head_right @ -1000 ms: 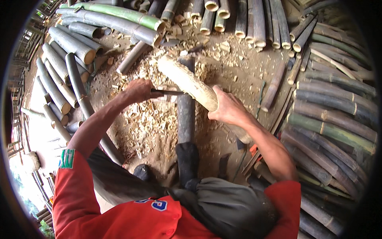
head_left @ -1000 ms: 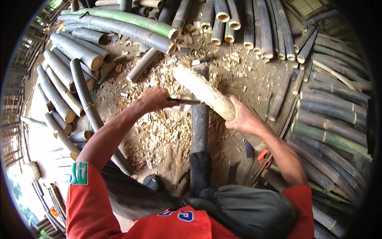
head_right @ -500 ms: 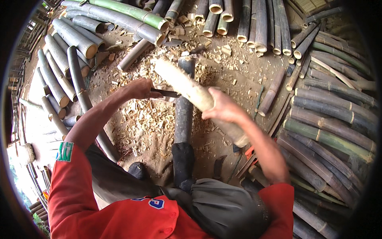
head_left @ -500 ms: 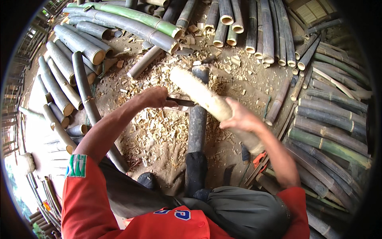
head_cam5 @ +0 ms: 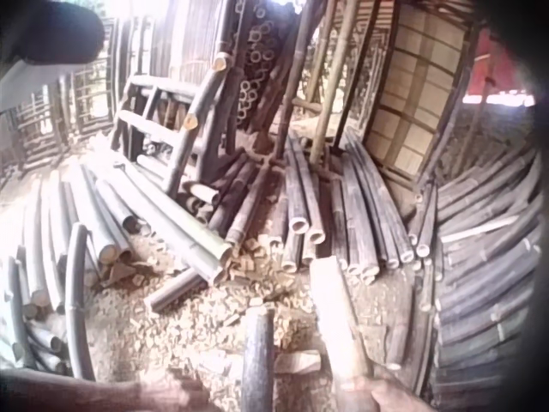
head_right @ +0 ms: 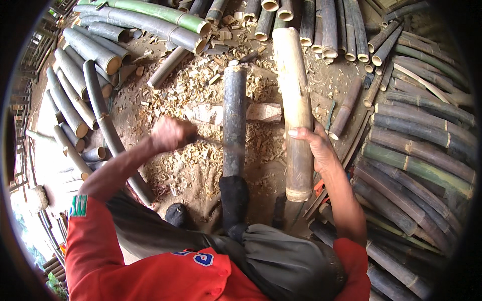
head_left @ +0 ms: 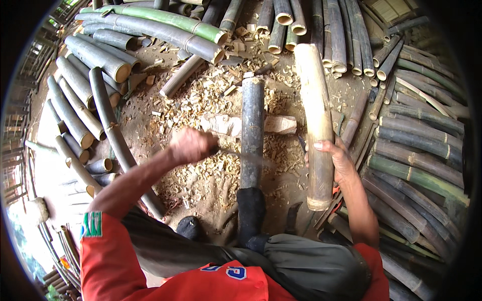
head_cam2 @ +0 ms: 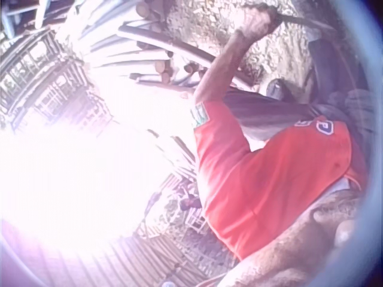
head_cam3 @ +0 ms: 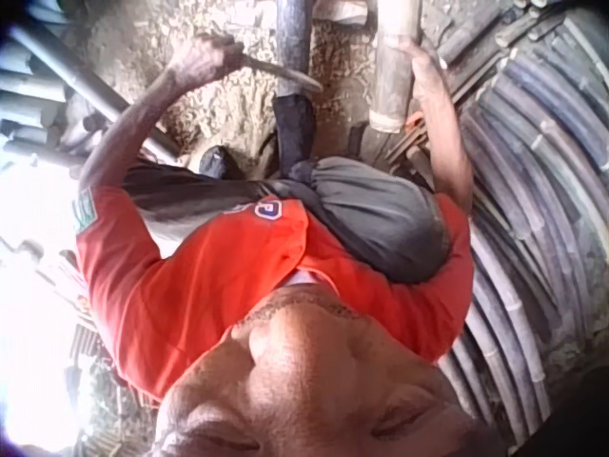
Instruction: The person uses a knife to carve the edges and inner nodes of bamboo segments, handling the segments by hand while sitting among many bamboo pieces.
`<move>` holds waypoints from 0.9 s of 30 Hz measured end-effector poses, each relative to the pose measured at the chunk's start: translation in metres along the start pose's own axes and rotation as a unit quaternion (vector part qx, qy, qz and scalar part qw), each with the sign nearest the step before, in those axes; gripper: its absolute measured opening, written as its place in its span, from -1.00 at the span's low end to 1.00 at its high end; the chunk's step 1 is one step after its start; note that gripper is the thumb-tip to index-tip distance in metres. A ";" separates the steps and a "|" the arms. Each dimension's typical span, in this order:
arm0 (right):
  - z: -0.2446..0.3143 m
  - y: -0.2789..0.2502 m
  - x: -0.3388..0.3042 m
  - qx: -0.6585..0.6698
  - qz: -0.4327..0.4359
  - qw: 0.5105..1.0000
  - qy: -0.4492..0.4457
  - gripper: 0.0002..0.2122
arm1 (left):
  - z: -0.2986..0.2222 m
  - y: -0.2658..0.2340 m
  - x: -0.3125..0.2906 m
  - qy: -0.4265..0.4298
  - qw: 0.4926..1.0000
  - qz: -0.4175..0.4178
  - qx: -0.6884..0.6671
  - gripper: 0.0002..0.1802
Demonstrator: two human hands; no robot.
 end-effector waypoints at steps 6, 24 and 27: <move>-0.016 0.003 -0.007 -0.003 -0.010 1.000 -0.014 -0.40 | -0.042 -0.002 -0.020 -0.164 0.984 -0.019 -0.063 -0.62; -0.012 -0.016 0.048 -0.729 0.331 0.394 -0.451 -0.24 | -0.026 0.005 -0.006 -0.187 0.962 0.198 -0.006 -0.77; -0.014 -0.013 0.063 -0.809 0.308 0.357 -0.351 -0.25 | -0.023 0.010 -0.003 -0.202 0.955 0.218 -0.004 -0.76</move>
Point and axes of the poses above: each hand's wrist, its own x-axis towards the middle knuckle, its own y-axis out of the palm, z = x × y, the point moved 1 cm from there along x, towards the middle knuckle, and after that the axes turned 14 degrees about x, right-handed, at the moved point
